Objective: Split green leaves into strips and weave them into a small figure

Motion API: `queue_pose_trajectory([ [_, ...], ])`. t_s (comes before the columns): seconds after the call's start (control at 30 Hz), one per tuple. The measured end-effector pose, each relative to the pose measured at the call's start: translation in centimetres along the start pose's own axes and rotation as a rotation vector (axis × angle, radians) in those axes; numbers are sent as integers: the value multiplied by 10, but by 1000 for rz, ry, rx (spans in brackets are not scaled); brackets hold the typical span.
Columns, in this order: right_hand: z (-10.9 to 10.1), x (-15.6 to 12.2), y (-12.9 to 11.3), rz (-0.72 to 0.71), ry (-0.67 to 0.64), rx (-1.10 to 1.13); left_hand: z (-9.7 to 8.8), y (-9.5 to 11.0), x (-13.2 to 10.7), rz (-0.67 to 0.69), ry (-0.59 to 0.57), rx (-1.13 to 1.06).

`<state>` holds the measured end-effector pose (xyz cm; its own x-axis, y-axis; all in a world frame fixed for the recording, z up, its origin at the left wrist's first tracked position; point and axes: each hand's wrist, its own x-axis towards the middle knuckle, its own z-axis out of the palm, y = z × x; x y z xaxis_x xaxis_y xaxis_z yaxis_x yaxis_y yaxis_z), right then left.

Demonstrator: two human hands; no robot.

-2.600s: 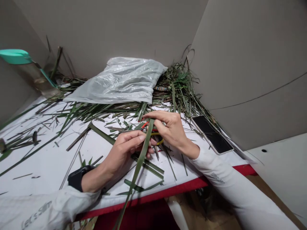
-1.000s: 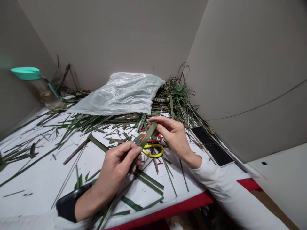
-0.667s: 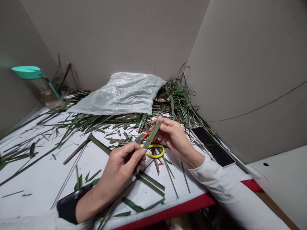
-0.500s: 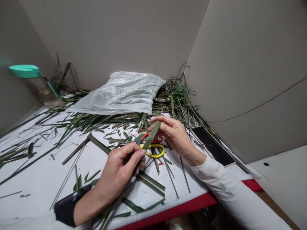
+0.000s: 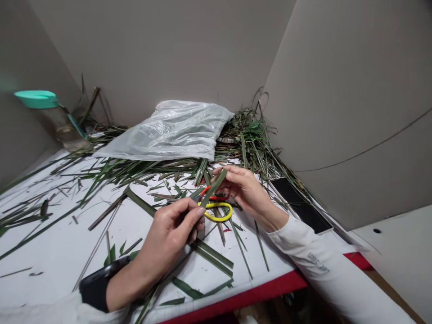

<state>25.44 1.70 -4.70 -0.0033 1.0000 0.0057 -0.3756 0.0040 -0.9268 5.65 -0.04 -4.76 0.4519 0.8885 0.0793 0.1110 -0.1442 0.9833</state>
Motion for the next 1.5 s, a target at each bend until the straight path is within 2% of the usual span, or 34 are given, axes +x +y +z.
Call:
queue_pose_trajectory([
  [0.17, 6, -9, -2, -32, -126, -47, -1, -2, 1, 22, 54, 30],
  [0.37, 15, -21, 1, -78, -183, -168, -1, 0, -2, 87, 123, 150],
  [0.53, 19, -24, -1, -123, -289, -186, 0, 1, -3, 81, 160, 136],
  [0.67, 27, -24, 5, -105, -173, -242, 1, -3, -3, 117, 161, 158],
  [0.9, 30, -23, 12, -40, -63, -142, 1, -6, -6, 185, 80, 185],
  [1.0, 29, -23, 12, -24, -21, -118, 2, -5, -7, 200, 79, 184],
  [1.3, 28, -24, 10, -87, -12, -148, 5, -9, -8, 173, 113, 130],
  [1.5, 26, -25, 10, -107, -35, -144, 6, -10, -8, 81, 112, 20],
])
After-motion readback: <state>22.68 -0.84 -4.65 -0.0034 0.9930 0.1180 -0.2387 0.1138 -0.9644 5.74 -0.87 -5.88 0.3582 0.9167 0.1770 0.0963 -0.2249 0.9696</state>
